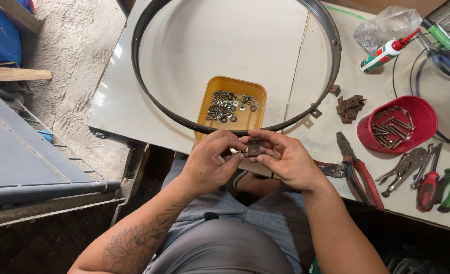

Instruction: Assembling metal brackets and washers onto a drum hoop at a repair station.

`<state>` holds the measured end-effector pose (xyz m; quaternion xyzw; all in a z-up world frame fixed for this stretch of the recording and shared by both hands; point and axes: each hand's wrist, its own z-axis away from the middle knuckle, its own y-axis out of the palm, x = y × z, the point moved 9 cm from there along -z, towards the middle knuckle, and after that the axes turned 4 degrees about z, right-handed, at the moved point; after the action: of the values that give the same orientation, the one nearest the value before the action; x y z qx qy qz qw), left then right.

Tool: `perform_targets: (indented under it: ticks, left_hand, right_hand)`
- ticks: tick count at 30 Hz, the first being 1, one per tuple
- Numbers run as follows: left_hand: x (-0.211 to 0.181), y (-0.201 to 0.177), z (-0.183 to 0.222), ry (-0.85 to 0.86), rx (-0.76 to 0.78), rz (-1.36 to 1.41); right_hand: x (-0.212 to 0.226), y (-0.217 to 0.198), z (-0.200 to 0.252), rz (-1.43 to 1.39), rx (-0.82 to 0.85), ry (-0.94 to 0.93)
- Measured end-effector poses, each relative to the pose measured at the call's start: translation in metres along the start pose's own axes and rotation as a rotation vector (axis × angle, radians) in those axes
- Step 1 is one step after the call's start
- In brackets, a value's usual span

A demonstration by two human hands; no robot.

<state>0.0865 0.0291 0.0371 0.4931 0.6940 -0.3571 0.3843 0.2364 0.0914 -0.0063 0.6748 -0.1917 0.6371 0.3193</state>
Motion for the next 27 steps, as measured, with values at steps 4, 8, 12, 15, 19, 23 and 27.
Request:
perform_targets:
  ticks: [4,8,12,15,19,23,27]
  left_hand:
    - [0.000,0.003,0.000,-0.004,0.004,0.012]
    - [0.001,0.004,-0.001,-0.028,0.023,0.014]
    - [0.001,0.005,0.001,-0.044,0.029,0.014]
    - [0.005,0.006,0.002,-0.033,0.021,0.004]
    - [0.019,0.006,0.007,-0.034,-0.029,-0.050]
    - [0.026,0.003,0.012,-0.041,-0.087,-0.108]
    - [0.027,0.004,0.014,-0.069,-0.103,-0.100]
  right_hand:
    - [-0.005,-0.002,0.000,-0.010,0.007,0.006]
    - [-0.010,-0.003,0.000,-0.004,0.029,0.002]
    - [-0.013,-0.004,0.000,-0.012,0.034,0.005]
    - [-0.014,-0.005,0.000,-0.023,0.025,0.010]
    - [-0.010,0.004,0.000,0.046,-0.020,-0.001]
    - [-0.009,0.002,-0.001,0.096,-0.059,-0.023]
    - [-0.022,0.005,-0.001,0.099,-0.058,-0.010]
